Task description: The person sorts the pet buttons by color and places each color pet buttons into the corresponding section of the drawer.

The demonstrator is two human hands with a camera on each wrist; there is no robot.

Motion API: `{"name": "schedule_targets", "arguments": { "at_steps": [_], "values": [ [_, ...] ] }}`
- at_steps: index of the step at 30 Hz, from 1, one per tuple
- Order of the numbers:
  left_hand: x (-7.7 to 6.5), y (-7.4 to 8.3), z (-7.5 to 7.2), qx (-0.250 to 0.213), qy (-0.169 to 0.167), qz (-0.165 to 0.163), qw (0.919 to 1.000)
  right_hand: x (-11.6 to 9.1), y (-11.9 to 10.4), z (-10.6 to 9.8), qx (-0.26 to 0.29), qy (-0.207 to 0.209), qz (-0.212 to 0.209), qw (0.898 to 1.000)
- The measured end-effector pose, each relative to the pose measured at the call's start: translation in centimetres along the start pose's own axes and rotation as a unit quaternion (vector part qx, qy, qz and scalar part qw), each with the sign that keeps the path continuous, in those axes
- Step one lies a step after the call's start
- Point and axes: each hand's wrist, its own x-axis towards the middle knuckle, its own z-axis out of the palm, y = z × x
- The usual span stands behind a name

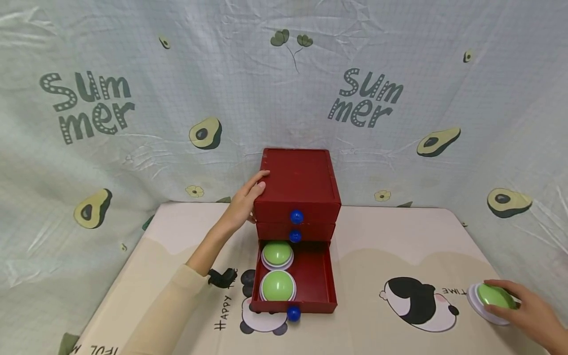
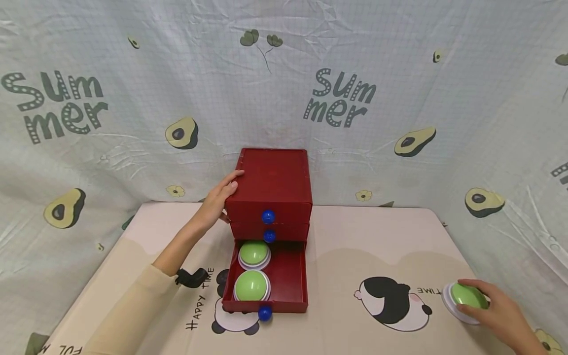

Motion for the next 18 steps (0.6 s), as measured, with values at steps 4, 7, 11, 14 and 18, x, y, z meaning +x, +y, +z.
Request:
{"name": "schedule_targets", "arguments": {
  "at_steps": [4,7,11,14,18],
  "values": [
    [0.1,-0.1,0.1,0.0,-0.001,-0.002,1.0,0.0,0.3,0.1,-0.013,0.01,-0.007,1.0],
    [0.1,-0.1,0.1,0.0,-0.002,-0.002,1.0,0.0,0.4,0.1,-0.016,-0.024,0.016,0.999],
    [0.2,-0.1,0.1,-0.003,-0.004,-0.005,1.0,-0.1,0.3,-0.1,-0.02,-0.044,0.028,0.998],
    [0.1,-0.1,0.0,-0.002,-0.004,-0.007,1.0,-0.1,0.0,-0.2,-0.027,-0.027,0.017,0.999],
    [0.0,0.0,-0.2,0.0,-0.001,-0.01,0.9999,0.3,-1.1,-0.4,-0.034,0.0,0.0,0.999]
  ]
}}
